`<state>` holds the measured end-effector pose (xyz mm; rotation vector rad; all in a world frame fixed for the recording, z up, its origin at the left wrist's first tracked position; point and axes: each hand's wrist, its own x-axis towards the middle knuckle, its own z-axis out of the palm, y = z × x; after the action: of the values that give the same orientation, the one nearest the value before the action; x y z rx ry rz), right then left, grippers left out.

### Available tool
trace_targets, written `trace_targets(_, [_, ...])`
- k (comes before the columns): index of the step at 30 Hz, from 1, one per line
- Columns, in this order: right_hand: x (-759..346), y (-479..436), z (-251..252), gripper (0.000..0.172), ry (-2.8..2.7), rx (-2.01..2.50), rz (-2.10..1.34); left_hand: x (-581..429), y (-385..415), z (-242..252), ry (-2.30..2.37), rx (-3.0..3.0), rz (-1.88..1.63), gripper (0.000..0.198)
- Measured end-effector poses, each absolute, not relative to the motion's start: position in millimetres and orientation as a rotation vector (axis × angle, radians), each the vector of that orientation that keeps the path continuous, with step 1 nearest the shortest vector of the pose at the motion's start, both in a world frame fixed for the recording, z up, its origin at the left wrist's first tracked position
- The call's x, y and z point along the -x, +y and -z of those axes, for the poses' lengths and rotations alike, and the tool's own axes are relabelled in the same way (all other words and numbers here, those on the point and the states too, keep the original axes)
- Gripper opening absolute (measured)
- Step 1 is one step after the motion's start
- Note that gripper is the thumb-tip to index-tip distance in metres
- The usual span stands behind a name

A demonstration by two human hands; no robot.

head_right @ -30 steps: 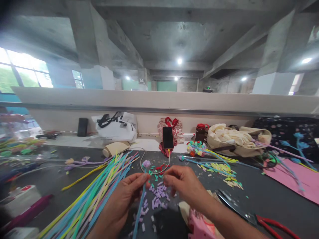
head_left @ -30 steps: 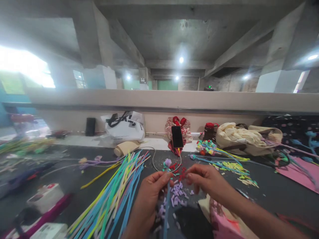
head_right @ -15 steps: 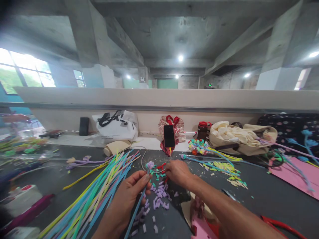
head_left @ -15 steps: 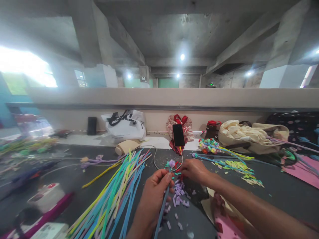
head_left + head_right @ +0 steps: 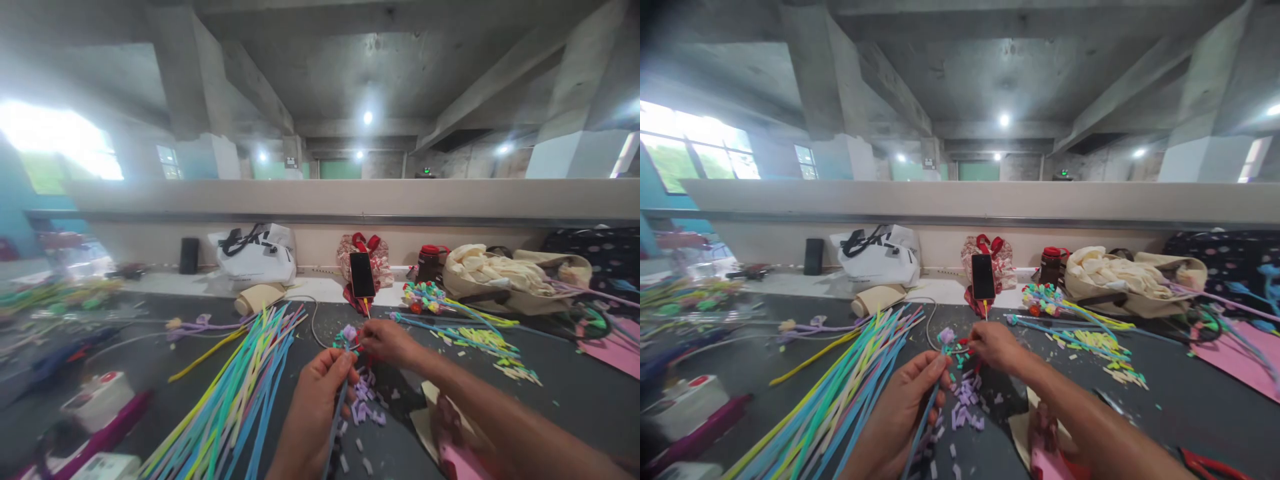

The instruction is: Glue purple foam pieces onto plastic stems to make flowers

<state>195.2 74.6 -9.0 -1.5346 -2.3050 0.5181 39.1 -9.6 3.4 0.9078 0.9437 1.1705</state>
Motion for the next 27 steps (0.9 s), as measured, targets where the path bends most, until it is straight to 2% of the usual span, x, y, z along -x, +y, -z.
trace_targets(5, [-215,34,2,0.010,-2.076,1.350,-0.876,-47,-12,3,0.875,-0.929,-1.086,0.019])
trace_targets(10, [-223,-7,-4,0.021,-1.698,1.107,-1.234,-56,-12,14,0.865,-0.968,-1.001,0.022])
trace_targets(12, [-224,-15,-7,0.016,-1.524,1.033,-1.353,-58,-12,17,0.847,-0.961,-0.972,0.025])
trace_targets(16, [-224,-21,-8,0.006,-1.395,1.029,-1.397,-64,-14,21,0.830,-0.927,-0.973,0.027])
trace_targets(23, [-228,-25,-1,0.007,-1.286,1.094,-1.307,-74,-19,22,0.863,-0.861,-0.961,0.028])
trace_targets(27, [-222,-31,0,0.011,-1.241,1.077,-1.395,-76,-20,23,0.815,-0.866,-0.965,0.025])
